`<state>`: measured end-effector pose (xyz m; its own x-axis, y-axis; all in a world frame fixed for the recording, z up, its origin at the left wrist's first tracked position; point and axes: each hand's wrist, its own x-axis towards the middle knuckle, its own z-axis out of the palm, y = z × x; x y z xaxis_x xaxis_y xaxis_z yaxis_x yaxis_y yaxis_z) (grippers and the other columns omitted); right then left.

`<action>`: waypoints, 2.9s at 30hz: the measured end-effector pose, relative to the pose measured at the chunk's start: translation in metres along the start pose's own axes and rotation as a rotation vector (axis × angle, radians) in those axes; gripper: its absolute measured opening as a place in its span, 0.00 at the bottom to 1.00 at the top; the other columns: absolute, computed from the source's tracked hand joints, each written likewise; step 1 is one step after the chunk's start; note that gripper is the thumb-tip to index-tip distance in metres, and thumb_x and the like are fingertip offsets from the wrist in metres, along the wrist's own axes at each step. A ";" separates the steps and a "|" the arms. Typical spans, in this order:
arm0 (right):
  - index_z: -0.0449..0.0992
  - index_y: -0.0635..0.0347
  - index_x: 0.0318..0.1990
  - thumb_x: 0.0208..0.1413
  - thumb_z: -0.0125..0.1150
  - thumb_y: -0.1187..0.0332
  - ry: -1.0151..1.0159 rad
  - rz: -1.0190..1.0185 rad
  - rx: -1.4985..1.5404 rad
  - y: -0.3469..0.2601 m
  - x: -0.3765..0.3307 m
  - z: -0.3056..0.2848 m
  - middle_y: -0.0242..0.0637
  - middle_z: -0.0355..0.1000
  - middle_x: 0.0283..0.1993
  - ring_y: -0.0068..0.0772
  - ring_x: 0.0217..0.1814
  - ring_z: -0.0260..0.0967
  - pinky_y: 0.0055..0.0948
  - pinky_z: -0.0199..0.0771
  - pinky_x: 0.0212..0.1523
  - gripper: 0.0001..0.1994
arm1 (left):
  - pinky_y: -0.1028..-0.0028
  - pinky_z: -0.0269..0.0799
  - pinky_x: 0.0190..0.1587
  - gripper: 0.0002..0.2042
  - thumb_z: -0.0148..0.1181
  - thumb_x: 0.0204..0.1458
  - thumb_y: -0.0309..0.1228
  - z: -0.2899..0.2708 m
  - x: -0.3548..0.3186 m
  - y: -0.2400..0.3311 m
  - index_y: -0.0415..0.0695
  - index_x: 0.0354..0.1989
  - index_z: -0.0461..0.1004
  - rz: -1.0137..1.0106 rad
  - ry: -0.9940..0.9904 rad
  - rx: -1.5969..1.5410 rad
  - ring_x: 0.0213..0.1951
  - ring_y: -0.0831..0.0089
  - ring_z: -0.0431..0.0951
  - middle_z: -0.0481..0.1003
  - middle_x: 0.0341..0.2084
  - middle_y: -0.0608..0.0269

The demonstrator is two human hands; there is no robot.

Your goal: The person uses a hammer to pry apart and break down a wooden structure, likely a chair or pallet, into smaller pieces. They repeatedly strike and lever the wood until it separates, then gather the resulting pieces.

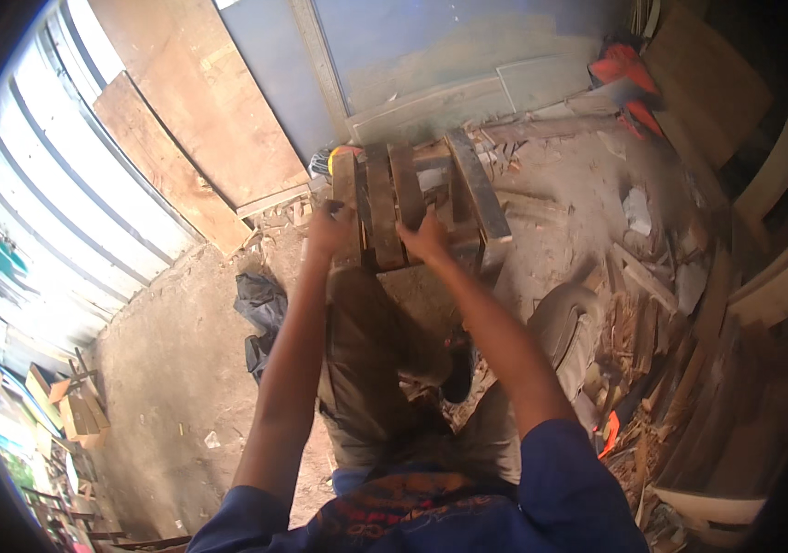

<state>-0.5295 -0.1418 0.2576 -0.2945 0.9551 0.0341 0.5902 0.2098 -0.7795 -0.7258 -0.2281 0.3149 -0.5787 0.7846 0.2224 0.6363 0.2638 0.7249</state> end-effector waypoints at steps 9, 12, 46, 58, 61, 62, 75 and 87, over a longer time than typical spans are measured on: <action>0.67 0.79 0.57 0.56 0.61 0.41 0.067 -0.014 -0.365 0.004 0.005 0.005 0.63 0.75 0.49 0.63 0.56 0.71 0.62 0.64 0.57 0.41 | 0.46 0.38 0.74 0.37 0.54 0.58 0.55 0.071 -0.044 -0.001 0.36 0.65 0.62 0.212 -0.082 0.469 0.74 0.53 0.51 0.70 0.61 0.42; 0.71 0.74 0.52 0.54 0.62 0.43 0.133 -0.007 -0.274 -0.004 -0.005 0.011 0.61 0.75 0.47 0.64 0.57 0.70 0.62 0.60 0.60 0.36 | 0.43 0.38 0.73 0.35 0.55 0.58 0.51 0.068 -0.044 -0.009 0.34 0.65 0.63 0.244 -0.047 0.397 0.73 0.50 0.53 0.68 0.62 0.45; 0.75 0.66 0.57 0.64 0.51 0.43 -0.013 -0.166 0.060 0.033 0.017 -0.005 0.51 0.78 0.46 0.56 0.54 0.73 0.52 0.59 0.63 0.32 | 0.47 0.51 0.69 0.22 0.56 0.61 0.48 0.119 0.035 -0.015 0.50 0.58 0.77 0.368 -0.097 0.120 0.73 0.51 0.52 0.57 0.71 0.49; 0.77 0.61 0.55 0.63 0.52 0.43 -0.027 -0.117 0.081 0.031 0.019 -0.012 0.51 0.78 0.48 0.53 0.56 0.74 0.49 0.64 0.62 0.29 | 0.57 0.54 0.70 0.22 0.57 0.60 0.46 0.118 0.034 -0.007 0.48 0.58 0.77 0.380 -0.071 0.148 0.71 0.48 0.57 0.60 0.69 0.44; 0.76 0.62 0.56 0.63 0.50 0.42 -0.082 -0.063 0.089 0.027 0.019 -0.017 0.52 0.78 0.49 0.55 0.57 0.72 0.47 0.63 0.64 0.30 | 0.57 0.54 0.71 0.22 0.57 0.61 0.47 0.119 0.034 -0.007 0.49 0.59 0.77 0.376 -0.079 0.154 0.72 0.49 0.56 0.60 0.69 0.44; 0.76 0.62 0.57 0.63 0.50 0.42 -0.105 -0.037 0.079 0.026 0.020 -0.018 0.52 0.78 0.49 0.56 0.58 0.72 0.45 0.63 0.64 0.31 | 0.57 0.54 0.71 0.22 0.56 0.61 0.47 0.119 0.035 -0.008 0.49 0.59 0.77 0.383 -0.079 0.148 0.72 0.49 0.56 0.60 0.69 0.44; 0.71 0.66 0.63 0.65 0.47 0.40 -0.079 -0.042 0.027 0.039 0.030 -0.001 0.55 0.74 0.57 0.56 0.64 0.68 0.53 0.48 0.72 0.36 | 0.48 0.51 0.70 0.23 0.53 0.62 0.51 0.119 0.036 -0.011 0.54 0.60 0.76 0.334 -0.095 0.197 0.74 0.55 0.51 0.56 0.72 0.52; 0.80 0.64 0.43 0.65 0.50 0.44 0.023 -0.136 0.123 0.032 0.026 0.007 0.53 0.78 0.35 0.59 0.46 0.76 0.56 0.64 0.56 0.27 | 0.53 0.56 0.69 0.23 0.55 0.61 0.50 0.116 0.042 -0.016 0.45 0.53 0.80 0.362 -0.112 0.238 0.71 0.51 0.57 0.59 0.70 0.48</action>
<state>-0.5234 -0.1115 0.2298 -0.3471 0.9245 0.1578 0.4492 0.3115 -0.8374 -0.7014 -0.1348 0.2370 -0.2463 0.9025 0.3532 0.8951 0.0721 0.4400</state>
